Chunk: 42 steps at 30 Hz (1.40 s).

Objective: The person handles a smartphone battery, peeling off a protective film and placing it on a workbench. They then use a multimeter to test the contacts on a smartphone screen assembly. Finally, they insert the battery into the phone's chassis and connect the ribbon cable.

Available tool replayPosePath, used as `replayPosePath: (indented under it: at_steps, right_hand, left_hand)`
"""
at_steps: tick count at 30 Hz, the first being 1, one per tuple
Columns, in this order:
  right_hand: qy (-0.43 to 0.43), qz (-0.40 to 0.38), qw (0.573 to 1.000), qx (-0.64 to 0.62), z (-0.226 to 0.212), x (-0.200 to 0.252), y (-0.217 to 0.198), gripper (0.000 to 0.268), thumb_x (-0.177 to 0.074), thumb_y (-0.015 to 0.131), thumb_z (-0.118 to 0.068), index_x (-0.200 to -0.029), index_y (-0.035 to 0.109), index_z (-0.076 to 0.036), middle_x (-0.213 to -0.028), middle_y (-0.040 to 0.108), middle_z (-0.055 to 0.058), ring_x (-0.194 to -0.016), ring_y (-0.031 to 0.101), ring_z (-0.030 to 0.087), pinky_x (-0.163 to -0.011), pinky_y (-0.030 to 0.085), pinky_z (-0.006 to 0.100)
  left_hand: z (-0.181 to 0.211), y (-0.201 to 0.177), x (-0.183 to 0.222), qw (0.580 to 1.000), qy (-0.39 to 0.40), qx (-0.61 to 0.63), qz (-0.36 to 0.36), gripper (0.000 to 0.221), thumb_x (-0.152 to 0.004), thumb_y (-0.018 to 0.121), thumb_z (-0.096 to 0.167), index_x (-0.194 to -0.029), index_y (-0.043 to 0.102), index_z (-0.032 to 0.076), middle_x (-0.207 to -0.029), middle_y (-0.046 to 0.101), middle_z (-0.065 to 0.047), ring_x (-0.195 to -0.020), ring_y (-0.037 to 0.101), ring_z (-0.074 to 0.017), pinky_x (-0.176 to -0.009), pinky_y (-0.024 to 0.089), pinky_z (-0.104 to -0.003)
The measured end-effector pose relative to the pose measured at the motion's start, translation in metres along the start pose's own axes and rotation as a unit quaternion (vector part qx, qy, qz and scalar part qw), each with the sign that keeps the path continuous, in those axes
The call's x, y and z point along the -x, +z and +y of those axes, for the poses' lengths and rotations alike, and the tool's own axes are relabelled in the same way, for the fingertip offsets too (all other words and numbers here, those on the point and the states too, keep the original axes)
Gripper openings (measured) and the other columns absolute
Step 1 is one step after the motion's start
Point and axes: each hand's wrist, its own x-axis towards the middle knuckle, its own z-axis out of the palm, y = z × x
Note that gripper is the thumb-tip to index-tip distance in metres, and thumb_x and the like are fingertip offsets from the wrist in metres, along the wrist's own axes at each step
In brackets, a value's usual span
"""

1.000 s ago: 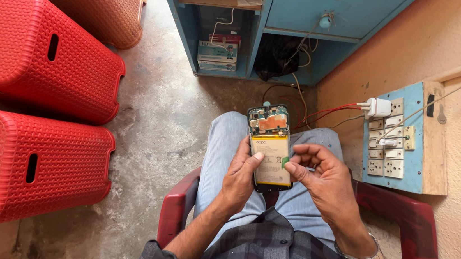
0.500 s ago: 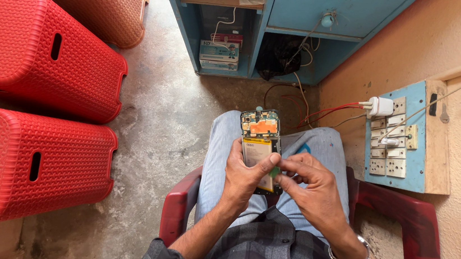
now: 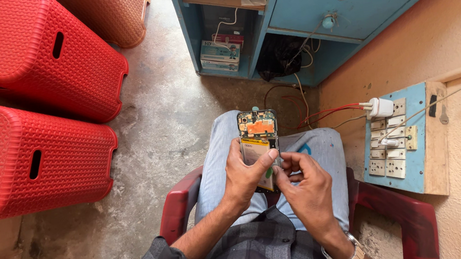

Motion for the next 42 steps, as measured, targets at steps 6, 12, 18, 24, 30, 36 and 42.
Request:
replayPosePath:
  at_steps: [6,12,18,24,30,36,42]
  right_hand:
    - [0.071,-0.031,0.991,-0.109,0.016,0.002,-0.002,0.021,-0.088,0.077,-0.009,-0.106,0.078,0.002,-0.091,0.077,0.005,-0.075,0.068,0.008,-0.063,0.056,0.023]
    - [0.059,-0.059,0.986,-0.147,0.034,-0.003,-0.008,0.026,-0.091,0.074,-0.011,-0.114,0.078,0.002,-0.094,0.074,0.008,-0.080,0.069,0.010,-0.071,0.058,0.023]
    - [0.117,-0.098,0.975,-0.164,0.043,-0.003,-0.006,0.039,-0.083,0.079,-0.005,-0.121,0.070,0.002,-0.105,0.068,0.008,-0.087,0.068,0.011,-0.076,0.060,0.024]
    - [0.142,-0.126,0.942,-0.275,0.054,-0.005,-0.004,0.040,-0.086,0.078,-0.006,-0.122,0.066,0.006,-0.107,0.071,0.010,-0.093,0.070,0.012,-0.084,0.059,0.026]
    - [0.163,-0.126,0.921,-0.331,0.054,-0.027,-0.015,0.036,-0.089,0.073,-0.015,-0.120,0.068,0.002,-0.105,0.074,0.006,-0.090,0.068,0.009,-0.083,0.057,0.027]
    - [0.159,-0.093,0.927,-0.328,0.059,-0.041,-0.009,0.022,-0.093,0.074,-0.015,-0.107,0.074,0.002,-0.088,0.072,0.003,-0.074,0.061,0.008,-0.069,0.051,0.024]
    - [0.144,-0.076,0.933,-0.320,0.066,-0.037,-0.002,0.021,-0.096,0.071,-0.014,-0.107,0.074,0.003,-0.089,0.070,0.003,-0.076,0.059,0.008,-0.069,0.050,0.024]
  left_hand:
    - [0.008,0.005,0.004,1.000,0.006,-0.005,0.019,0.049,-0.081,0.085,0.027,-0.112,0.056,0.004,-0.098,0.071,-0.006,-0.086,0.070,-0.0110,-0.075,0.061,-0.027]
    - [0.003,0.004,0.001,1.000,0.004,-0.008,0.024,0.040,-0.089,0.079,0.027,-0.112,0.057,0.004,-0.100,0.072,-0.007,-0.088,0.070,-0.0105,-0.076,0.061,-0.027]
    - [-0.004,0.000,0.001,1.000,0.012,0.019,0.014,0.032,-0.096,0.071,0.025,-0.115,0.057,0.003,-0.101,0.072,-0.007,-0.090,0.069,-0.0090,-0.077,0.061,-0.026]
    - [0.002,-0.010,-0.001,0.999,0.030,0.022,-0.034,0.028,-0.098,0.070,0.023,-0.111,0.063,0.000,-0.099,0.073,-0.007,-0.088,0.068,-0.0085,-0.076,0.059,-0.024]
    - [0.010,-0.014,0.003,0.996,0.016,-0.065,-0.065,0.029,-0.094,0.072,0.025,-0.108,0.064,0.001,-0.088,0.075,-0.006,-0.078,0.071,-0.0078,-0.067,0.060,-0.025]
    - [0.010,-0.010,0.009,0.993,0.039,-0.077,-0.076,0.029,-0.095,0.074,0.024,-0.107,0.064,0.000,-0.089,0.076,-0.008,-0.079,0.071,-0.0080,-0.067,0.059,-0.025]
    - [0.004,-0.012,0.008,0.991,0.026,-0.107,-0.080,0.029,-0.093,0.075,0.024,-0.105,0.065,0.000,-0.087,0.076,-0.008,-0.077,0.071,-0.0076,-0.066,0.059,-0.025]
